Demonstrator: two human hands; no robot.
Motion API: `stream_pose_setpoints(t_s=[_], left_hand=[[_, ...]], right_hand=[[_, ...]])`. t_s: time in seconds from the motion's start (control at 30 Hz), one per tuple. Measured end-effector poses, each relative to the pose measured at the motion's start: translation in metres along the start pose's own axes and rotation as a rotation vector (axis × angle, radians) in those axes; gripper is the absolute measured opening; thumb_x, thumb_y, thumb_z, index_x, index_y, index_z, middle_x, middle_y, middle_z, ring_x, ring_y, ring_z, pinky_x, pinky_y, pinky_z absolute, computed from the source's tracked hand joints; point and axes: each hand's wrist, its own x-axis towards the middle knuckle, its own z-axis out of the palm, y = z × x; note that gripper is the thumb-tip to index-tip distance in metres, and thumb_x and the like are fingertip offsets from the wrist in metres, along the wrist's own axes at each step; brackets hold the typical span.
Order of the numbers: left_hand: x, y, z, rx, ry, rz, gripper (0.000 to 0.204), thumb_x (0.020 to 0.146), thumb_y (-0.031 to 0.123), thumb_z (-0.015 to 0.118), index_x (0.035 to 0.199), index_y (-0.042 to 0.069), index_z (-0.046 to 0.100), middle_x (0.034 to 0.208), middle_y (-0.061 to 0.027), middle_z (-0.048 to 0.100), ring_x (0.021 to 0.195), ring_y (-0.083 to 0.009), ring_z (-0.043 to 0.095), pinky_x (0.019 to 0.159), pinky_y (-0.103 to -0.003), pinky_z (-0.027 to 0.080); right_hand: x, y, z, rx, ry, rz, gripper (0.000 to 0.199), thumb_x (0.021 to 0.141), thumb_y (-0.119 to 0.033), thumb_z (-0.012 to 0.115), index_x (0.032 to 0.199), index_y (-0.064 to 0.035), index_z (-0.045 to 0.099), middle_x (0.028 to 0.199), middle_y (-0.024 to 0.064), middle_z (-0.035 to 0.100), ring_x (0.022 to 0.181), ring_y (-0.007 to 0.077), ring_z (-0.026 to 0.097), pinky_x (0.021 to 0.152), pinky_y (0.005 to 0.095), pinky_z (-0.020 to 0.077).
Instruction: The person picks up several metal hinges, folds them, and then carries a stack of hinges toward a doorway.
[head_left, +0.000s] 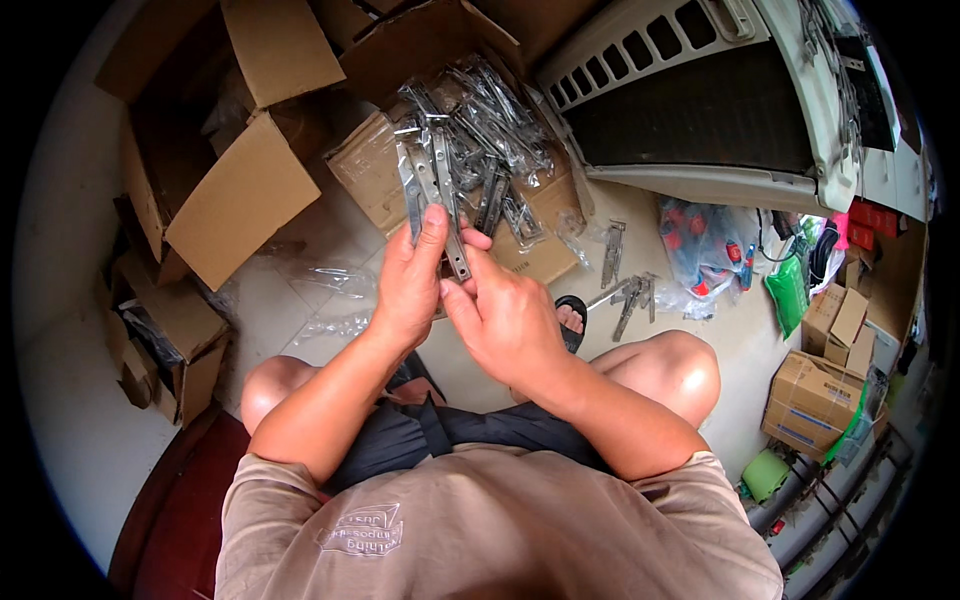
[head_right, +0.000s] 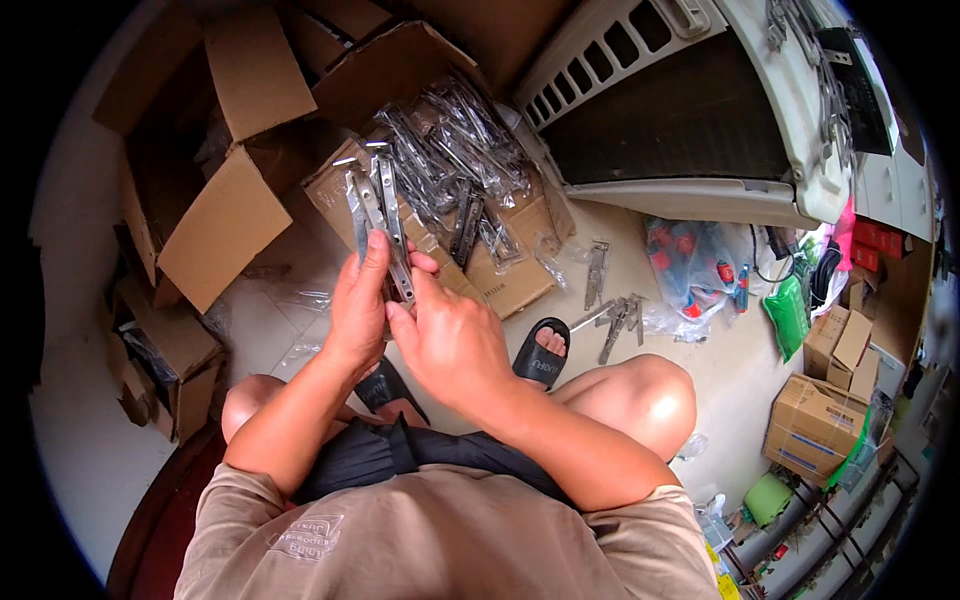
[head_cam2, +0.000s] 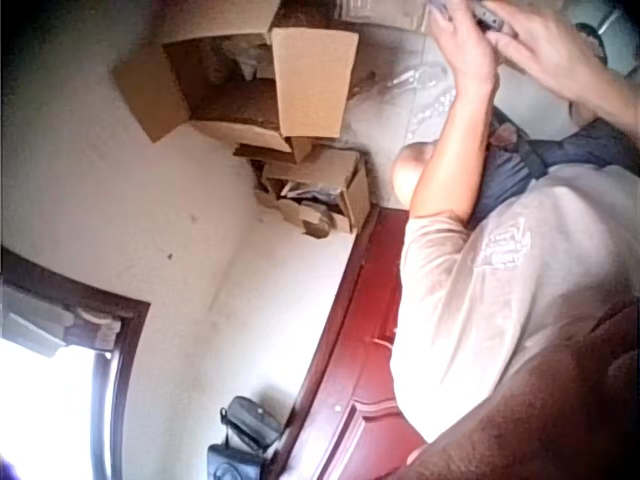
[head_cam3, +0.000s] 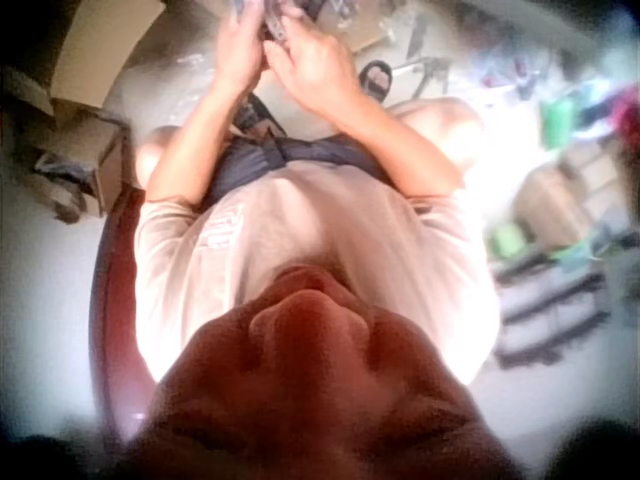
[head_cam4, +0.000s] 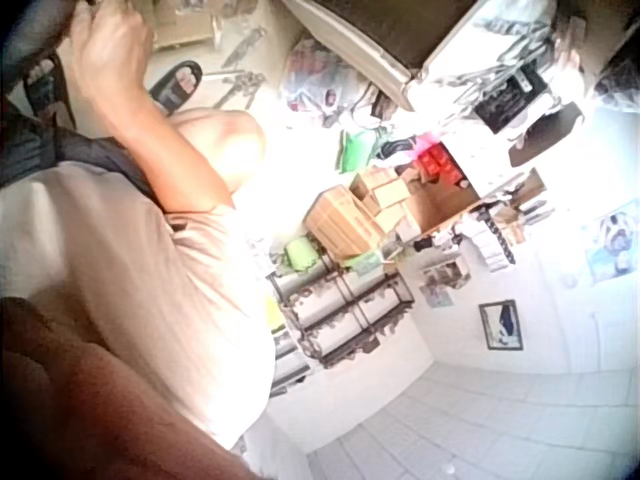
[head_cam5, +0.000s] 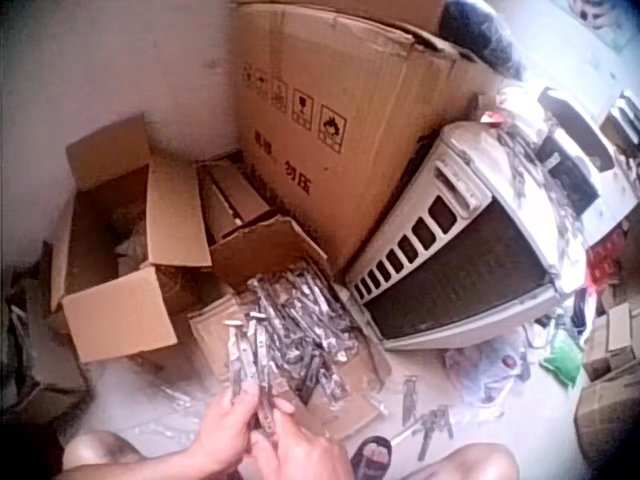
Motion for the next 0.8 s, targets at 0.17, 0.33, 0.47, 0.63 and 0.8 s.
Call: stream_pose_setpoints(t_s=[0.17,0.33,0.47,0.63,0.8], left_hand=[[0.008,-0.005,-0.002,-0.145,-0.069,0.027,0.072,0.113,0.062,0.023,0.128,0.002,0.060,0.108,-0.0118,0.075,0.101,-0.0199,0.069,0.097,-0.035,0.055],[0.010,0.002,-0.001,-0.243,-0.147,-0.007,0.075,0.113,0.062,0.020,0.140,0.002,0.055,0.112,-0.0108,0.073,0.105,-0.0217,0.069,0.101,-0.037,0.054],[0.015,0.001,-0.004,-0.371,-0.197,-0.086,0.071,0.112,0.061,0.026,0.142,0.002,0.053,0.115,-0.0094,0.072,0.111,-0.0229,0.068,0.105,-0.039,0.053],[0.019,0.002,-0.005,-0.453,-0.235,-0.125,0.068,0.111,0.061,0.033,0.143,0.004,0.052,0.116,-0.0085,0.070,0.121,-0.0245,0.064,0.108,-0.040,0.052],[0.024,-0.001,-0.011,-0.504,-0.249,-0.146,0.066,0.110,0.062,0.035,0.132,0.004,0.059,0.118,-0.0102,0.070,0.119,-0.0245,0.066,0.108,-0.041,0.052]], right_hand=[[0.008,0.002,-0.003,-0.024,0.030,0.015,0.038,0.103,-0.025,0.061,0.130,0.0020,0.059,0.083,0.0247,0.072,0.077,0.0469,0.071,0.072,0.0575,0.0551],[0.014,0.001,-0.009,-0.057,-0.012,0.049,0.038,0.103,-0.024,0.061,0.131,0.0015,0.059,0.093,0.0262,0.073,0.082,0.0477,0.071,0.074,0.0578,0.0553],[0.015,0.004,-0.010,-0.036,-0.003,0.056,0.038,0.103,-0.024,0.060,0.131,0.0017,0.059,0.098,0.0273,0.073,0.084,0.0492,0.070,0.075,0.0579,0.0554],[0.018,0.009,-0.006,0.054,0.010,0.080,0.032,0.104,-0.023,0.059,0.124,0.0022,0.062,0.095,0.0284,0.072,0.083,0.0505,0.069,0.074,0.0589,0.0542],[0.022,0.009,-0.007,0.171,-0.013,0.140,0.027,0.105,-0.024,0.058,0.112,0.0020,0.063,0.089,0.0296,0.070,0.081,0.0510,0.068,0.071,0.0600,0.0518]])
